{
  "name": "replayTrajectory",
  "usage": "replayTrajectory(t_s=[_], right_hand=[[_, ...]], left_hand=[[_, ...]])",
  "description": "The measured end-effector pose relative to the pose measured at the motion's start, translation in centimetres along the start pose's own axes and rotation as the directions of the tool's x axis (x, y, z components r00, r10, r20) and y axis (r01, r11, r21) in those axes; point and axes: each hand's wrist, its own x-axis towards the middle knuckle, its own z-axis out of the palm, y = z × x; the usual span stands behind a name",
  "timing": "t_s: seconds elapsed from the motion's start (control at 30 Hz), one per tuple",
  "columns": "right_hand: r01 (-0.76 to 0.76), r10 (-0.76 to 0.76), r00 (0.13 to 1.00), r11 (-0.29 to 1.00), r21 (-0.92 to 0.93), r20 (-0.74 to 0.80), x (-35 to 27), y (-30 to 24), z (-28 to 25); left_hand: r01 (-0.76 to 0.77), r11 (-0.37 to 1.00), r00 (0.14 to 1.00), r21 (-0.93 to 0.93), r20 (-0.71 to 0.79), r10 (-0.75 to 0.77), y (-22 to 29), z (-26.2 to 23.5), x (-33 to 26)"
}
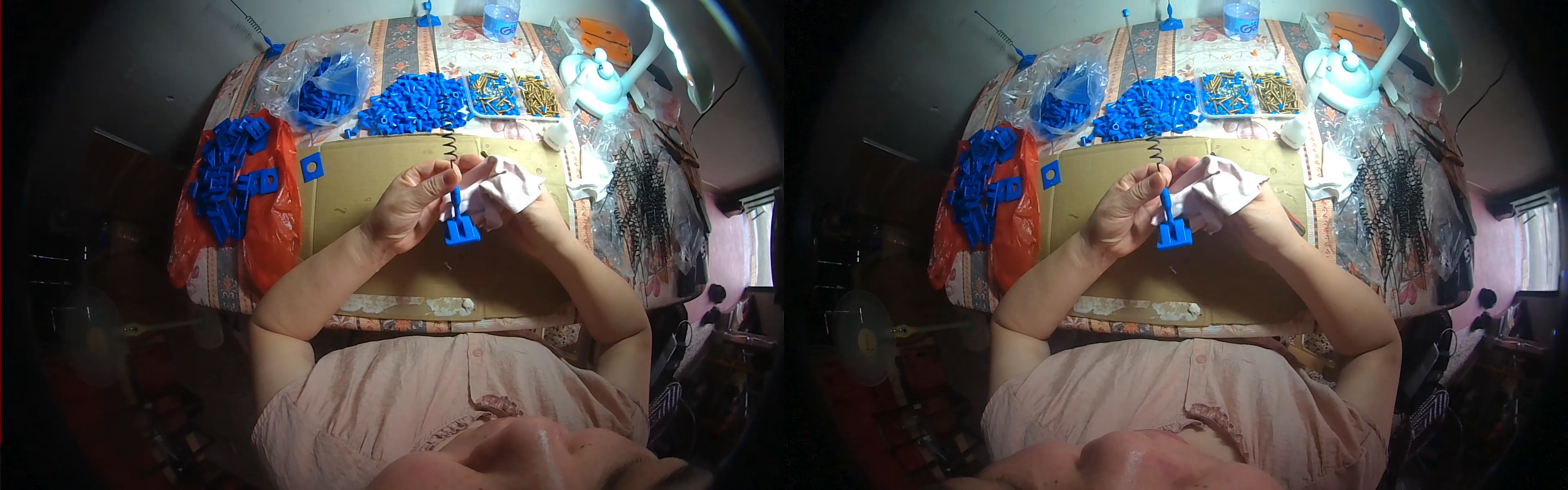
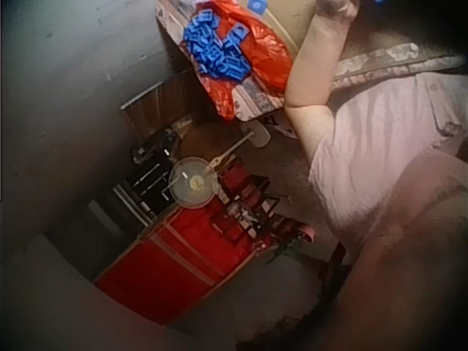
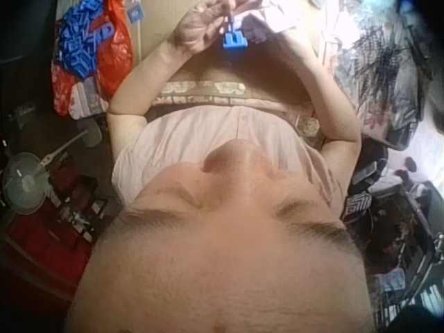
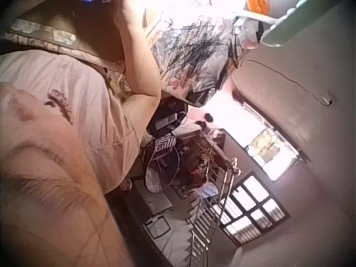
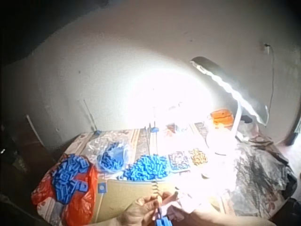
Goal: Assembling small blue plastic components and metal springs at a workbench using a screwdriver.
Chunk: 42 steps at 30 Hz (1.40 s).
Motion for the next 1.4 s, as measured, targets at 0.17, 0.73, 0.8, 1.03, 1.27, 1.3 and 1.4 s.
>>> replayTrajectory(t_s=[0.17, 0.73, 0.8, 1.03, 1.27, 1.3, 1.4], right_hand=[[0.104, -0.131, 0.985, 0.969, -0.224, -0.11, -0.3, 0.5, -1.1], [0.291, -0.332, 0.941, 0.894, -0.34, -0.066, -0.5, 0.3, -0.6], [0.283, -0.319, 0.946, 0.9, -0.331, -0.059, -0.6, 0.3, -0.4], [0.113, -0.151, 0.986, 0.921, -0.374, -0.076, -1.3, 0.2, -0.6], [0.082, -0.107, 0.994, 0.893, -0.443, -0.032, -1.1, 0.3, -0.8], [0.076, -0.105, 0.994, 0.894, -0.441, -0.041, -1.1, 0.3, -0.7], [0.075, -0.098, 0.995, 0.891, -0.448, -0.03, -1.0, 0.4, -0.6]], left_hand=[[-0.043, 0.998, 0.998, 0.046, -0.032, 0.044, 0.0, -1.7, 0.3], [-0.135, 0.988, 0.983, 0.078, -0.115, 0.143, 1.2, -3.3, 1.0], [-0.15, 0.983, 0.979, 0.11, -0.12, 0.163, 1.4, -3.4, 1.0], [-0.238, 0.94, 0.937, 0.246, -0.195, 0.289, 1.5, -3.5, 1.0], [-0.285, 0.91, 0.92, 0.301, -0.179, 0.347, 1.5, -4.1, 1.3], [-0.286, 0.908, 0.921, 0.306, -0.176, 0.349, 1.5, -4.0, 1.3], [-0.292, 0.903, 0.917, 0.316, -0.175, 0.358, 1.5, -4.1, 1.1]])
